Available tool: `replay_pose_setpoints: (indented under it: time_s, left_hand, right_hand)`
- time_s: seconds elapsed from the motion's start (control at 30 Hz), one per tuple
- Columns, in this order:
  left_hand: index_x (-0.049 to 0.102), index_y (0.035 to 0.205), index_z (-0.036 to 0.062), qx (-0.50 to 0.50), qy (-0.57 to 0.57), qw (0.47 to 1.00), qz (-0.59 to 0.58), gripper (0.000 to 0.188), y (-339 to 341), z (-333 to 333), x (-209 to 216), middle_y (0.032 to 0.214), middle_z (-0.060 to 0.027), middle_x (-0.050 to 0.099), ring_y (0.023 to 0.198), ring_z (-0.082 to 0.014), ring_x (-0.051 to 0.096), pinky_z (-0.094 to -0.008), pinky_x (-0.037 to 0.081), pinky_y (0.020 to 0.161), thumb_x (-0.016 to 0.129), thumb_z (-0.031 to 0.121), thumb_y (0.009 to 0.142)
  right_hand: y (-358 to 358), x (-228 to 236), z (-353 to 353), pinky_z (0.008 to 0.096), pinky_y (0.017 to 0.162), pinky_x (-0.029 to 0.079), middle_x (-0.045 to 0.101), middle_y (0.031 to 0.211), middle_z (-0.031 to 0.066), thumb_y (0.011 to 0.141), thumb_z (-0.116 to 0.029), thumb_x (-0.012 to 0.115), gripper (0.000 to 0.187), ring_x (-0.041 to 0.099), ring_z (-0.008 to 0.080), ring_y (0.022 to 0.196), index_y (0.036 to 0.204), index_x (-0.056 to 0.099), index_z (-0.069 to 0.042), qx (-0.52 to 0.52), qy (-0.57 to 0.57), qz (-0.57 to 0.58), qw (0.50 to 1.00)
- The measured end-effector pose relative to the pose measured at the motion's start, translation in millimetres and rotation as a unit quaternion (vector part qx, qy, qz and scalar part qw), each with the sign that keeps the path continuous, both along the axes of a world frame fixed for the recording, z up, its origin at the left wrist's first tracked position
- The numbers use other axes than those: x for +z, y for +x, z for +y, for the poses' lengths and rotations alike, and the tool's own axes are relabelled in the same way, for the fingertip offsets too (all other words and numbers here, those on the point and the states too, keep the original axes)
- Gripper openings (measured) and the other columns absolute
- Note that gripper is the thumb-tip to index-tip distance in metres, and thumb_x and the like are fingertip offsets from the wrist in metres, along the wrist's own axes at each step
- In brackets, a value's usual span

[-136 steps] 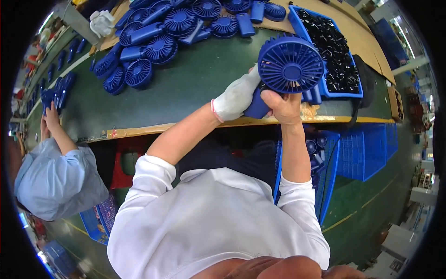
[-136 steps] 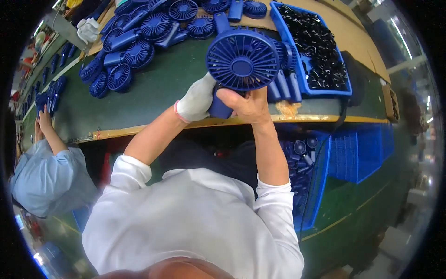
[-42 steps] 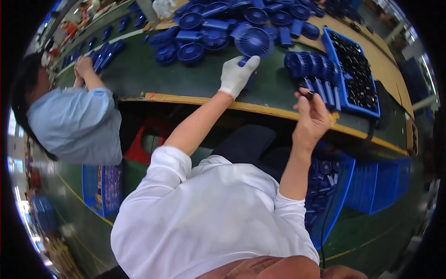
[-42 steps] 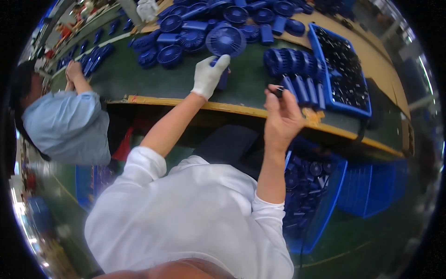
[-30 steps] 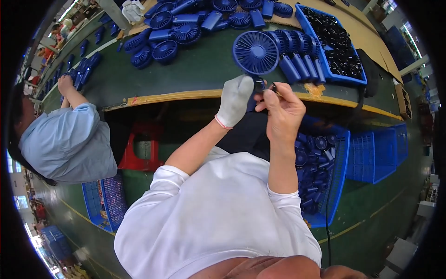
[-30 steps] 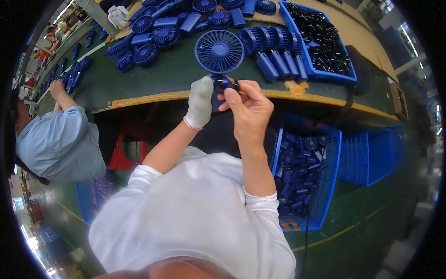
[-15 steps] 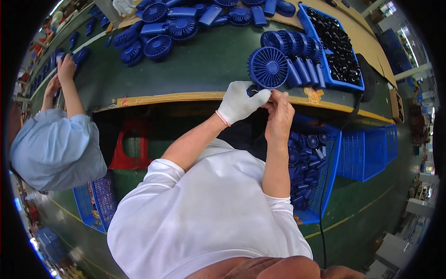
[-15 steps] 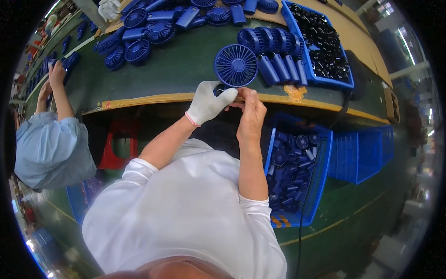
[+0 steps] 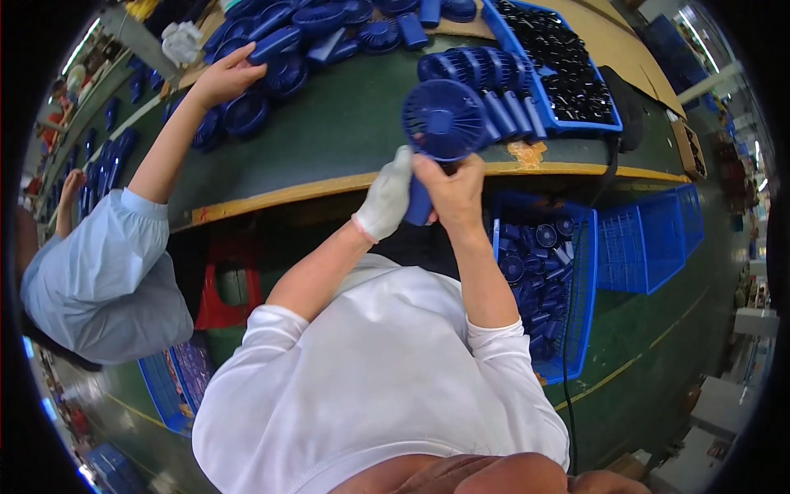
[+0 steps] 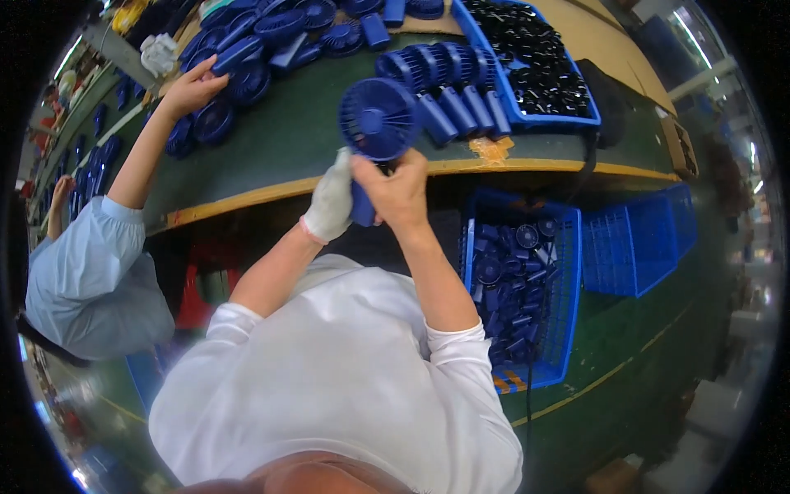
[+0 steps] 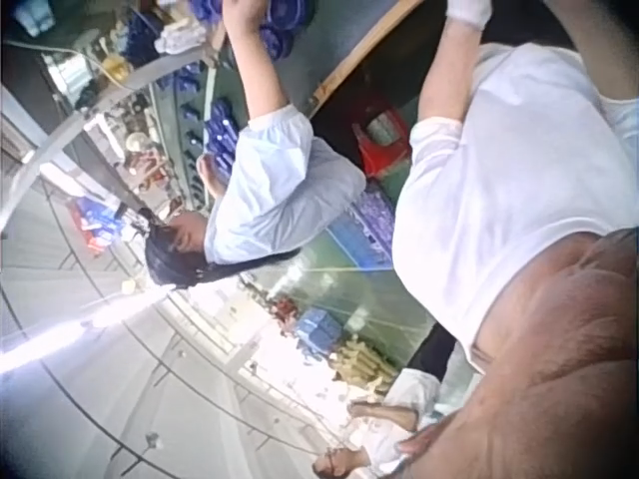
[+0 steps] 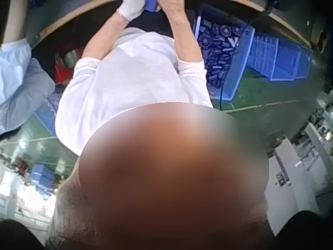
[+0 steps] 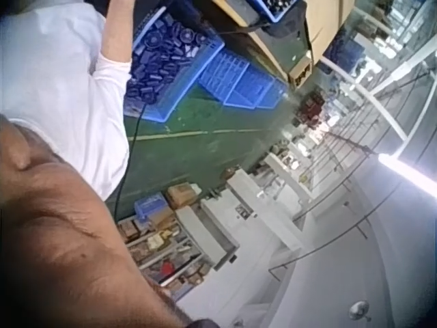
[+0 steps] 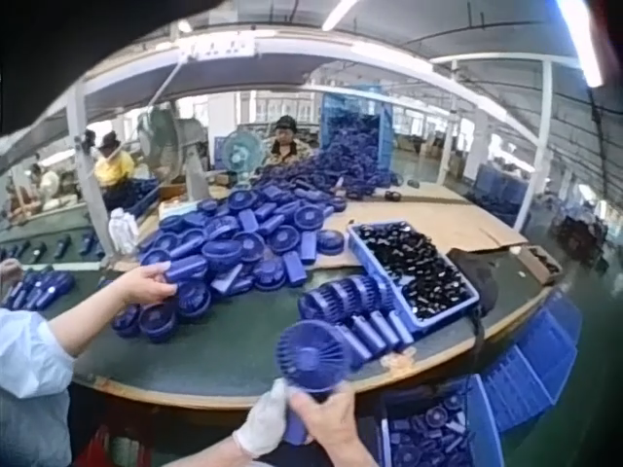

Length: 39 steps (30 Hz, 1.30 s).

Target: The person assembles handheld fans by picking up fan heads, handles, and clips, attaching the pieces together by hand, and placing the completed fans into a crate and on the table.

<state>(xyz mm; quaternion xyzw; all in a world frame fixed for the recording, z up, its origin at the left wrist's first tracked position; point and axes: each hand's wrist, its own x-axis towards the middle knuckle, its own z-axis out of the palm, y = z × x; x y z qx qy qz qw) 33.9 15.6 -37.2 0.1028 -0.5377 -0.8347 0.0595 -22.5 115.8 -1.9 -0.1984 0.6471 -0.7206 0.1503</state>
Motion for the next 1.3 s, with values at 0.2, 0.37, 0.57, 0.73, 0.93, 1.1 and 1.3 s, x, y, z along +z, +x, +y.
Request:
replay_pose_setpoints:
  time_s: [0.2, 0.37, 0.57, 0.73, 0.93, 1.1, 1.3]
  left_hand:
    - [0.055, 0.104, 0.0014, 0.1, -0.245, 0.964, 0.029, 0.046, -15.0, -34.7, -15.6, 0.079, -0.01, 0.062, 0.068, -0.0195, 0.064, -0.0303, 0.052, 0.063, 0.03, 0.04, 0.102]
    - [0.059, 0.111, 0.0002, 0.198, -0.463, 0.862, 0.06, 0.03, -22.5, -61.4, 12.6, 0.095, -0.0135, 0.068, 0.083, -0.0215, 0.068, -0.0312, 0.052, 0.078, 0.06, 0.021, 0.09]
    - [0.063, 0.096, 0.0036, 0.313, -0.616, 0.712, 0.125, 0.024, -16.6, -94.6, 9.4, 0.093, -0.0109, 0.064, 0.087, -0.0265, 0.062, -0.0343, 0.051, 0.08, 0.073, 0.01, 0.075]
    - [0.066, 0.095, 0.0068, 0.339, -0.755, 0.541, 0.151, 0.028, -19.6, -129.2, 18.4, 0.1, -0.0105, 0.065, 0.098, -0.0305, 0.06, -0.041, 0.045, 0.092, 0.076, 0.012, 0.069]
    - [0.061, 0.115, -0.0009, 0.17, -0.804, 0.569, 0.038, 0.037, -12.0, -159.2, 8.8, 0.118, -0.0187, 0.061, 0.113, -0.0333, 0.055, -0.0397, 0.041, 0.1, 0.06, 0.027, 0.091]
    - [0.058, 0.116, -0.0046, 0.118, -0.724, 0.666, 0.136, 0.035, -29.8, -117.8, 9.0, 0.118, -0.0176, 0.06, 0.113, -0.0314, 0.056, -0.0385, 0.041, 0.1, 0.056, 0.02, 0.091]
    - [0.057, 0.12, -0.0052, 0.101, -0.781, 0.594, 0.163, 0.043, -56.0, -123.5, 14.8, 0.125, -0.0205, 0.057, 0.117, -0.0348, 0.053, -0.0406, 0.04, 0.102, 0.043, 0.03, 0.1]
  right_hand:
    - [-43.0, 11.4, -5.1, 0.0323, 0.063, 0.053, 0.069, 0.087, 0.0107, 0.072, -0.015, 0.076, 0.035, 0.065, 0.0182, 0.071, 0.1, 0.065, 0.003, 0.001, 0.082, 0.301, 0.95]
    - [-89.1, 14.9, 17.9, 0.0478, 0.091, 0.04, 0.058, 0.112, 0.0185, 0.066, -0.029, 0.078, 0.031, 0.048, 0.0357, 0.115, 0.081, 0.073, -0.002, -0.105, 0.237, 0.465, 0.846]
    - [-110.6, -5.5, 13.6, 0.0528, 0.098, 0.035, 0.057, 0.12, 0.0159, 0.067, -0.037, 0.078, 0.04, 0.041, 0.0425, 0.121, 0.084, 0.075, -0.001, -0.055, 0.418, 0.486, 0.766]
    - [-112.9, -1.8, 21.7, 0.0523, 0.081, 0.049, 0.06, 0.107, 0.0102, 0.064, -0.041, 0.078, 0.036, 0.048, 0.0379, 0.114, 0.086, 0.076, -0.012, -0.011, 0.497, 0.449, 0.743]
    - [-73.6, -10.1, 31.4, 0.0478, 0.076, 0.042, 0.063, 0.097, 0.0079, 0.058, -0.029, 0.077, 0.03, 0.049, 0.0353, 0.106, 0.082, 0.076, -0.012, -0.059, 0.44, 0.452, 0.774]
    - [-25.4, -44.4, 95.1, 0.0507, 0.087, 0.041, 0.059, 0.109, 0.0065, 0.05, -0.025, 0.083, 0.029, 0.041, 0.0388, 0.121, 0.072, 0.071, -0.01, -0.169, 0.332, 0.443, 0.816]
    - [35.5, -110.9, 195.1, 0.0512, 0.095, 0.038, 0.059, 0.115, 0.01, 0.05, -0.026, 0.083, 0.03, 0.041, 0.0419, 0.124, 0.072, 0.071, -0.009, -0.289, 0.4, 0.314, 0.811]
